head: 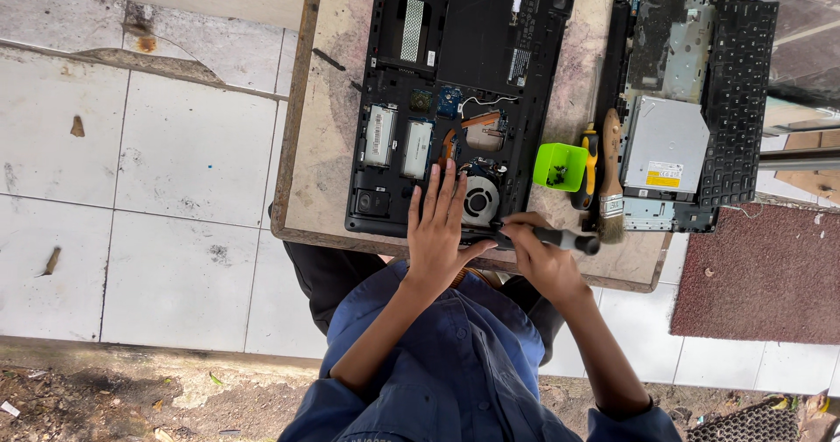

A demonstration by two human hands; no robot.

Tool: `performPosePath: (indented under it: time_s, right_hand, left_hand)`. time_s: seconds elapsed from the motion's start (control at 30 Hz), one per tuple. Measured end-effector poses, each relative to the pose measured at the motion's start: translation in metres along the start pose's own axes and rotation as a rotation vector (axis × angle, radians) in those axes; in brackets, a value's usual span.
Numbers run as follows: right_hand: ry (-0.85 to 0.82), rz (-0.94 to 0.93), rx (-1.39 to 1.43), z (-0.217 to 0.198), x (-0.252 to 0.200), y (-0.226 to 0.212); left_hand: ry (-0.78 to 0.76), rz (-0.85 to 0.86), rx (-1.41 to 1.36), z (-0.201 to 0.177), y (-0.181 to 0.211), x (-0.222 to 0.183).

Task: The person uses a screwdriver to remove and reinsert screws into the cooling fan assembly of a disassembled laptop. They place removed screws into a small green container and continue working on the fan area.

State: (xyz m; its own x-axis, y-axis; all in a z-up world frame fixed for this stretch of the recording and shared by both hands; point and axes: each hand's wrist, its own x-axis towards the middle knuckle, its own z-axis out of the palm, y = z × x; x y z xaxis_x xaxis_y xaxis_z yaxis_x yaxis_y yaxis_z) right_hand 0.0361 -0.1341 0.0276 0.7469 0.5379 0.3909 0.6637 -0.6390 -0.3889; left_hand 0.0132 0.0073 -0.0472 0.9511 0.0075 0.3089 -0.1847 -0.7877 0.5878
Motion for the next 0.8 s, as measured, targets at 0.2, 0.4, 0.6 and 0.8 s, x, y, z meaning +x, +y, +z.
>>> performPosePath:
  time_s: [0.2, 0.4, 0.6, 0.8]
  right_hand:
    - [0.042, 0.01, -0.088, 0.013, -0.021, 0.018]
    - [0.119, 0.098, -0.196, 0.026, -0.031, 0.014]
    - [0.151, 0.224, -0.238, 0.043, -0.03, 0.013]
    - [0.173, 0.315, -0.148, 0.034, -0.033, 0.006]
  left_hand:
    - [0.021, -0.007, -0.201, -0.005, 0.0, 0.001]
    - [0.046, -0.137, -0.859, -0.025, 0.01, 0.008]
    - [-0.04, 0.233, -0.767, -0.016, 0.066, 0.005]
    - [-0.129, -0.488, 0.777, 0.084, 0.131, 0.002]
